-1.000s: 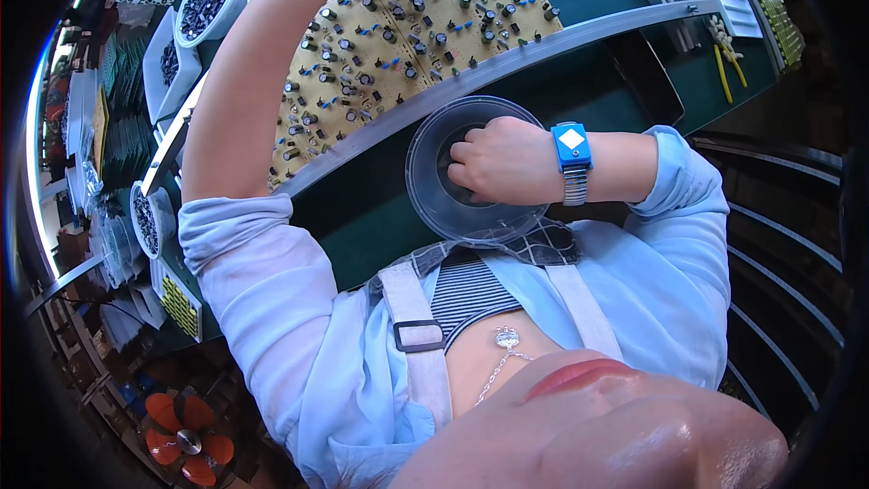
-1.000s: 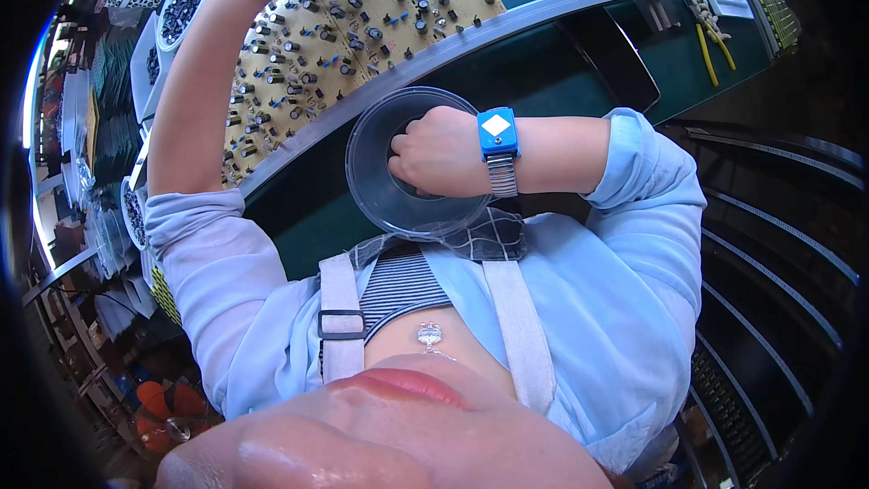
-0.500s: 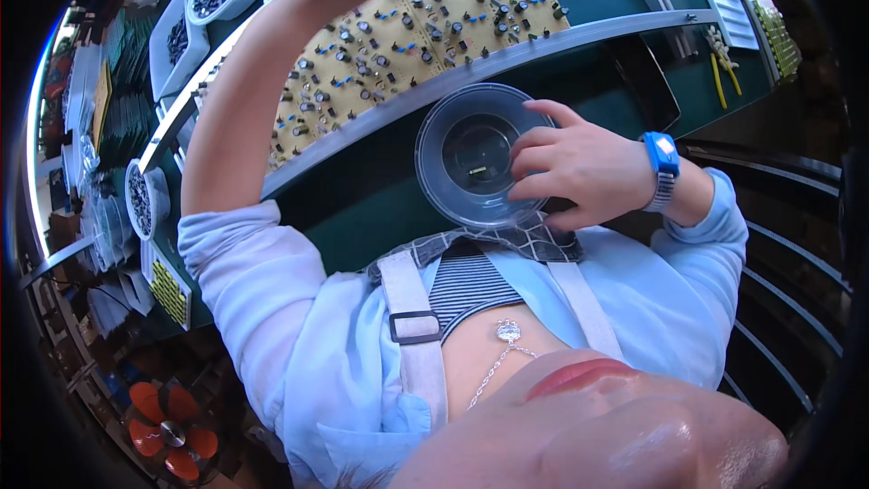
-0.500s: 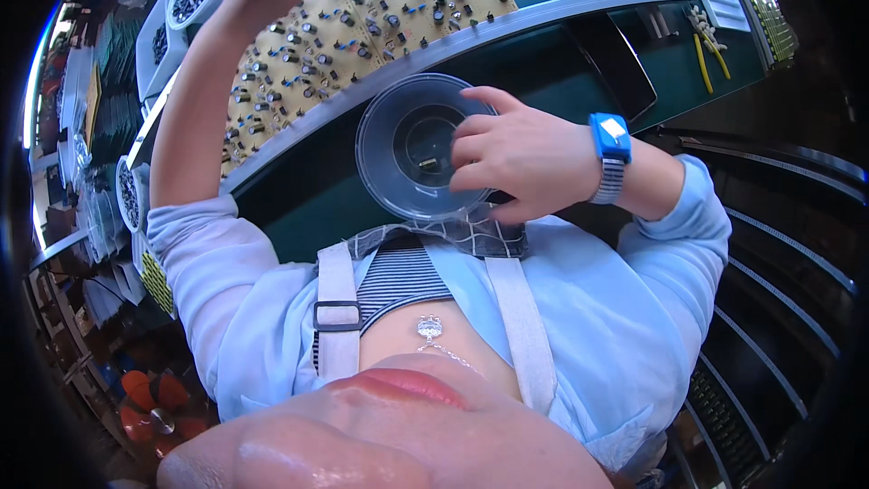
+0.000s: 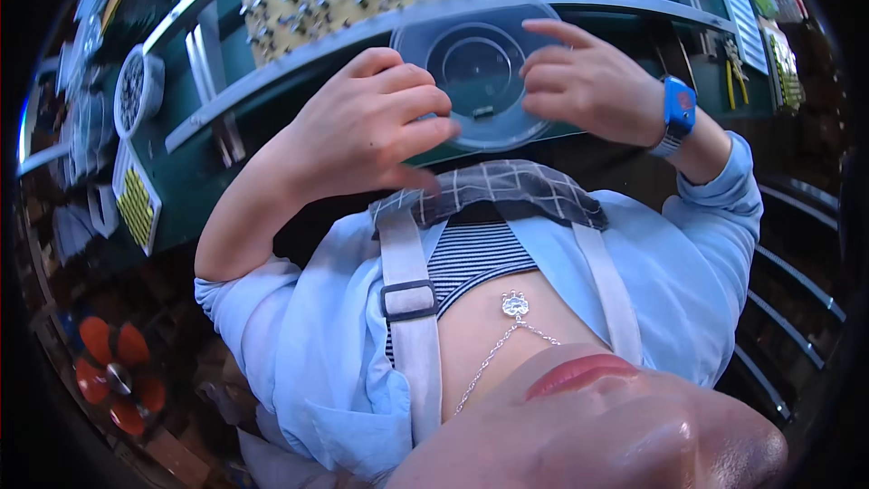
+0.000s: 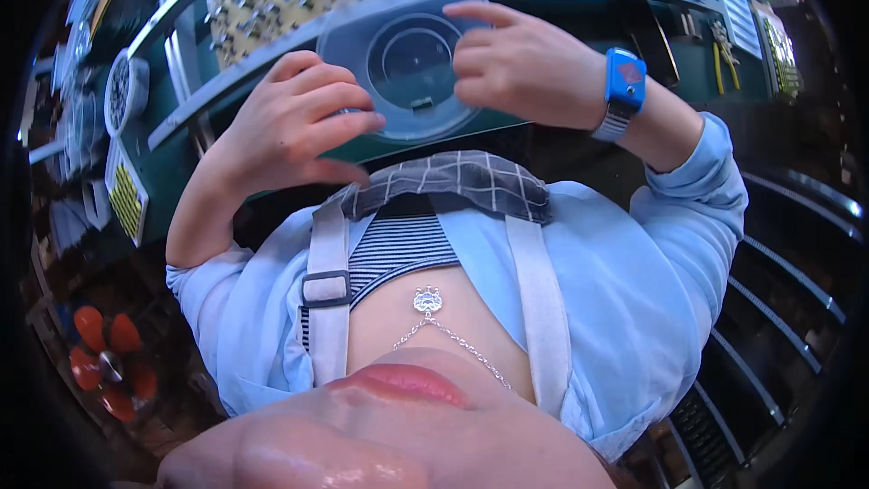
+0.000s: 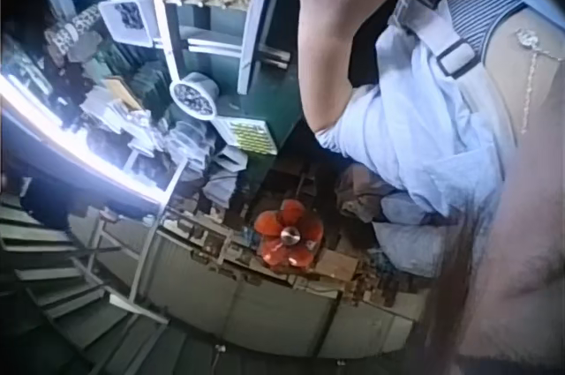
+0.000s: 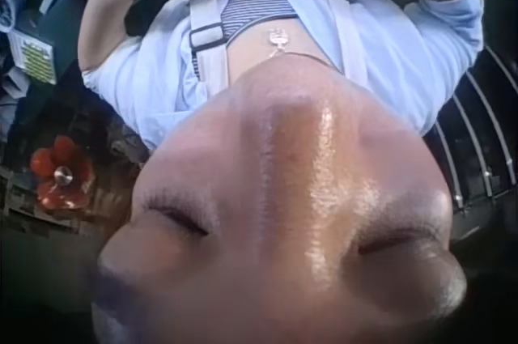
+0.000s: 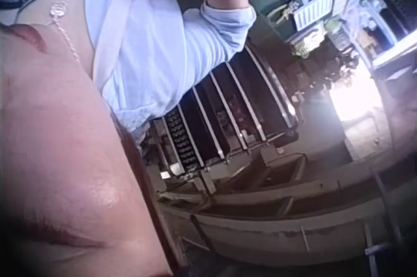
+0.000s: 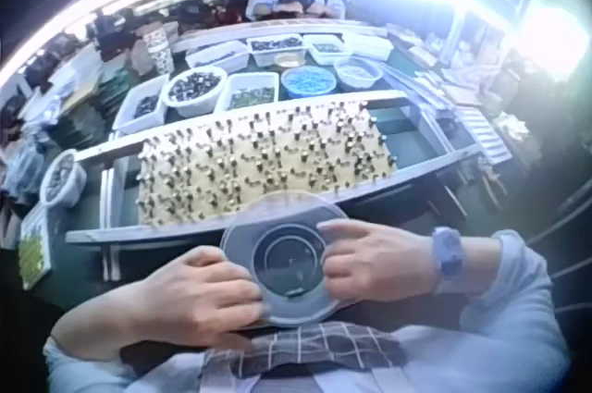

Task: Assembling electronic components onto printed circuit boards at a manual assembly station.

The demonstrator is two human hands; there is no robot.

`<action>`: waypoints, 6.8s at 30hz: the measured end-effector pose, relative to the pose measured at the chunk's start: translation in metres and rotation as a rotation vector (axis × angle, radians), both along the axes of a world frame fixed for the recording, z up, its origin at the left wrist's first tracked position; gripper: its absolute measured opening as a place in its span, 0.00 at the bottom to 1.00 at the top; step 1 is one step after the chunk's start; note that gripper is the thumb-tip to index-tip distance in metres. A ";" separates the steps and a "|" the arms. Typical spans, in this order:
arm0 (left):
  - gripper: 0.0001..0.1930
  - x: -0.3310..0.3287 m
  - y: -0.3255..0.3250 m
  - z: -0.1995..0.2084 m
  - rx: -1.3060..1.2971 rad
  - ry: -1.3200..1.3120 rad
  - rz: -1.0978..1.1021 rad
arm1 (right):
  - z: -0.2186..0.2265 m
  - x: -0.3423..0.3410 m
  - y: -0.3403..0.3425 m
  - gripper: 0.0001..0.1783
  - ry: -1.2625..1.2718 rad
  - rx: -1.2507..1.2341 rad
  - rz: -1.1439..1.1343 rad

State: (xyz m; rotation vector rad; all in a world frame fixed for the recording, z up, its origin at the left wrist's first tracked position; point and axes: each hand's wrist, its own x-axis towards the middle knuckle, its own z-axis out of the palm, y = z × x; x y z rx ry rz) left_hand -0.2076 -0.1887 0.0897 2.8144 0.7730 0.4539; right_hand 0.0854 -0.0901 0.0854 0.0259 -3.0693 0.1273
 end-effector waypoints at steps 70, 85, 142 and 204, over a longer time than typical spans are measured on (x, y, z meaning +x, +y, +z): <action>0.27 -0.757 -0.581 -0.138 -0.341 -1.281 2.172 | -0.120 -0.910 -0.463 0.53 -0.394 -1.630 -0.692; 0.33 -0.623 -0.618 -0.152 -0.522 -1.818 1.620 | -0.080 -0.790 -0.466 0.44 -0.442 -1.541 -0.506; 0.28 -0.043 -0.237 -0.100 -1.487 -1.132 0.801 | -0.091 -0.049 -0.246 0.32 0.172 -1.843 -1.021; 0.15 -0.248 0.119 -0.052 0.441 -0.071 0.769 | -0.085 -0.200 -0.011 0.16 -0.059 -0.082 -0.274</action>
